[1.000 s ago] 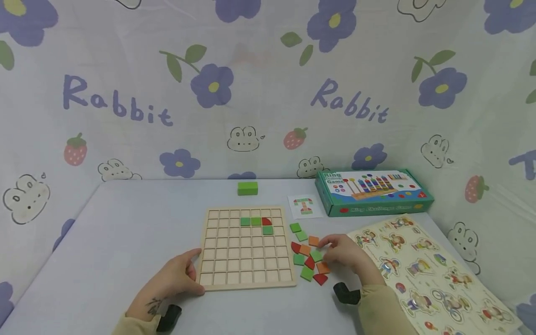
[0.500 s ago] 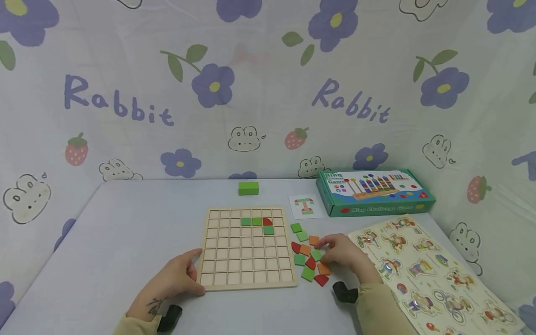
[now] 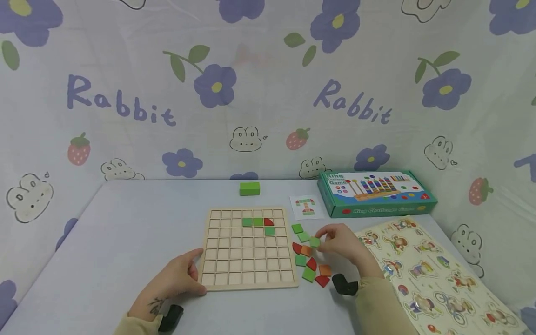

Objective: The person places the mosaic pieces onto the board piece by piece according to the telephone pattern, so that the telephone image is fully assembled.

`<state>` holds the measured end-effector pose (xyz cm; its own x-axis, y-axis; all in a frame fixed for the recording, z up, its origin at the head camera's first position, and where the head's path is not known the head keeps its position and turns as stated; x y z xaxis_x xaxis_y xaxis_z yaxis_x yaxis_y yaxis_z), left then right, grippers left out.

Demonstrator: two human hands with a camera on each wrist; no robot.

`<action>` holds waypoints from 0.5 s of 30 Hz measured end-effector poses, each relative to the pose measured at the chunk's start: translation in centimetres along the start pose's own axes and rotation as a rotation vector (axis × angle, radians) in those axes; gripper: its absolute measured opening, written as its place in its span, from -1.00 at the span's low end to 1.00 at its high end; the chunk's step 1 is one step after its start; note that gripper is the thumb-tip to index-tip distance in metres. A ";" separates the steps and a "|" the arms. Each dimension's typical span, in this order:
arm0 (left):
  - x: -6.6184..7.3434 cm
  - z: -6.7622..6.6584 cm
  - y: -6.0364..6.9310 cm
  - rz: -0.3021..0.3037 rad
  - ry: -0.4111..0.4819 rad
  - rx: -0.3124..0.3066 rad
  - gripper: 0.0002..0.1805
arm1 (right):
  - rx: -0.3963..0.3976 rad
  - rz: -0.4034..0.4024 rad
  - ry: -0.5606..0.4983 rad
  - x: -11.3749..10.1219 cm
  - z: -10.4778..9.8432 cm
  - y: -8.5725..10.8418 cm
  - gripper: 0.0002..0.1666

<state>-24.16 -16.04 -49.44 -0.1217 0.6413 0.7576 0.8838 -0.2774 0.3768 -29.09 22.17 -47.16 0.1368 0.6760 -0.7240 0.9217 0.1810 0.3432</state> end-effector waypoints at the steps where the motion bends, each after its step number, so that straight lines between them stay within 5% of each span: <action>1: 0.0 0.0 0.0 0.000 0.000 0.001 0.12 | 0.003 -0.033 -0.017 -1.0 0.0 -0.2 -0.68; 9: -0.1 -0.1 0.0 0.005 0.008 -0.003 0.12 | 0.007 -0.173 -0.070 -10.0 2.9 -3.9 -0.68; 15: -0.1 -0.1 -0.1 0.000 0.003 -0.010 0.12 | -0.007 -0.217 -0.074 -13.5 6.1 -6.8 -0.68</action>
<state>-24.21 -16.16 -49.53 -0.1233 0.6396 0.7587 0.8790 -0.2845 0.3827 -35.03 7.48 -43.41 -0.0382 0.5666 -0.8231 0.9299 0.3218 0.1783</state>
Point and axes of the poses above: each hand's wrist, its own y-axis away from the middle knuckle, its own z-axis out of the palm, x = y × z, the point moved 7 cm from there along -y, towards the middle knuckle, and after that the axes turned 9 degrees about -x, right-handed, at the moved point
